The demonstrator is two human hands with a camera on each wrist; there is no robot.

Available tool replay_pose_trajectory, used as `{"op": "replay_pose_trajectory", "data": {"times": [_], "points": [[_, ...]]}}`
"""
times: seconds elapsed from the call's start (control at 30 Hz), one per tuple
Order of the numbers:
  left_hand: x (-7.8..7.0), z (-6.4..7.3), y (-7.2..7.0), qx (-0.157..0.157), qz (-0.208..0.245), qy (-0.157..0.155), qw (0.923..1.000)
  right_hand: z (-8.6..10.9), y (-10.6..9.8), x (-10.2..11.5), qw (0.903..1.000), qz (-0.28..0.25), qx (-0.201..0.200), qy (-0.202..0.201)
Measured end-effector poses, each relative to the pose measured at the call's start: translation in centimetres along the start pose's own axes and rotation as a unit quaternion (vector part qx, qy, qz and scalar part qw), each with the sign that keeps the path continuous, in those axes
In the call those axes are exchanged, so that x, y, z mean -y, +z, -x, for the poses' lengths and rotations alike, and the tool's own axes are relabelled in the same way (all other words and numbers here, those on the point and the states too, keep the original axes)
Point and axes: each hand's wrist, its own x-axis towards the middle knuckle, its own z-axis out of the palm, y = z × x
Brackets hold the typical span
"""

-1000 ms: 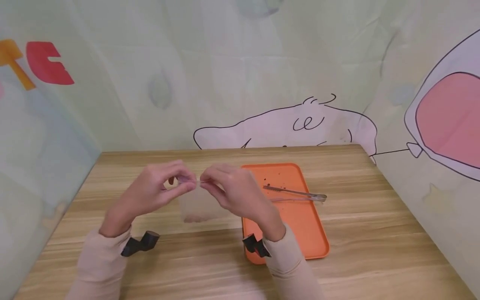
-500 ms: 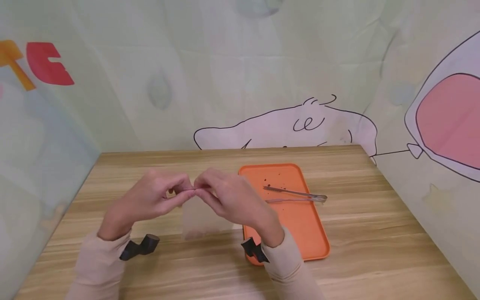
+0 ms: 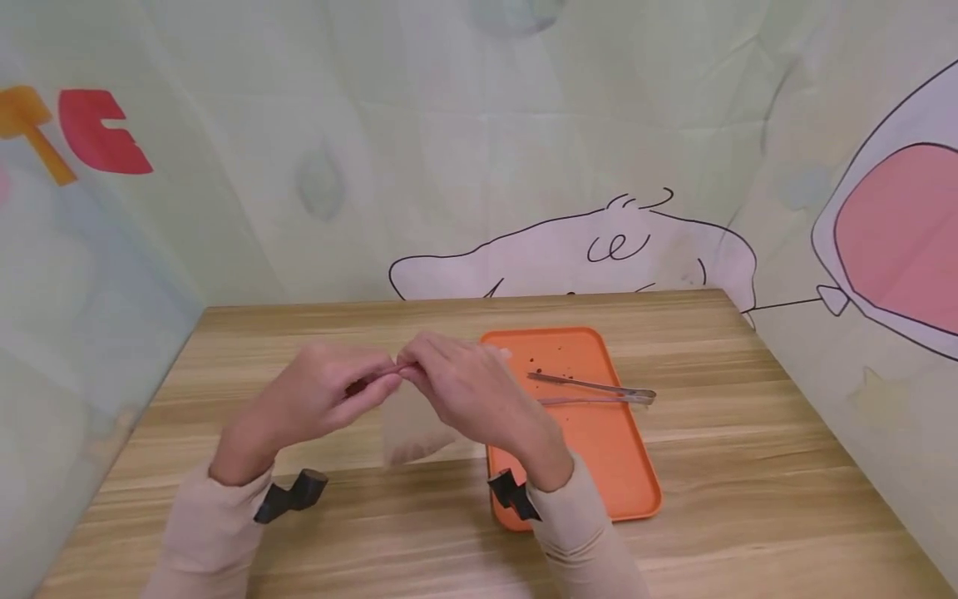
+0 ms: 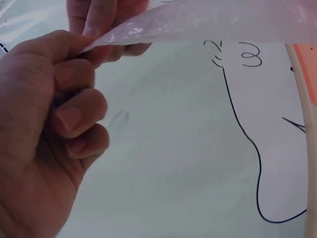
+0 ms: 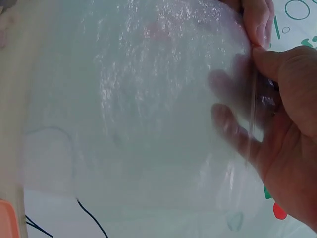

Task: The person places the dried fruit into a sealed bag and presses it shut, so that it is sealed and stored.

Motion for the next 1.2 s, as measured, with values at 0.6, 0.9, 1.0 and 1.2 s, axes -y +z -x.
{"op": "replay_pose_trajectory", "data": {"times": [0.6, 0.9, 1.0, 1.2], "points": [[-1.1, 0.0, -1.3, 0.002, -0.055, 0.008, 0.9985, 1.7, -2.5, -1.6, 0.9964, -0.041, 0.059, 0.045], [-1.2, 0.8, -2.9, -0.011, -0.05, -0.013, 0.9986, 2.4, -3.7, -3.0, 0.9974, -0.023, 0.035, 0.058], [-1.1, 1.0, -3.1, -0.008, -0.053, -0.018, 0.9984, 2.3, -3.3, -3.6, 0.9976, -0.017, 0.026, 0.062], [-0.7, 2.1, -4.4, 0.046, -0.009, -0.06, 0.9971, 1.7, -2.6, -4.2, 0.9937, -0.071, 0.032, 0.08]]}}
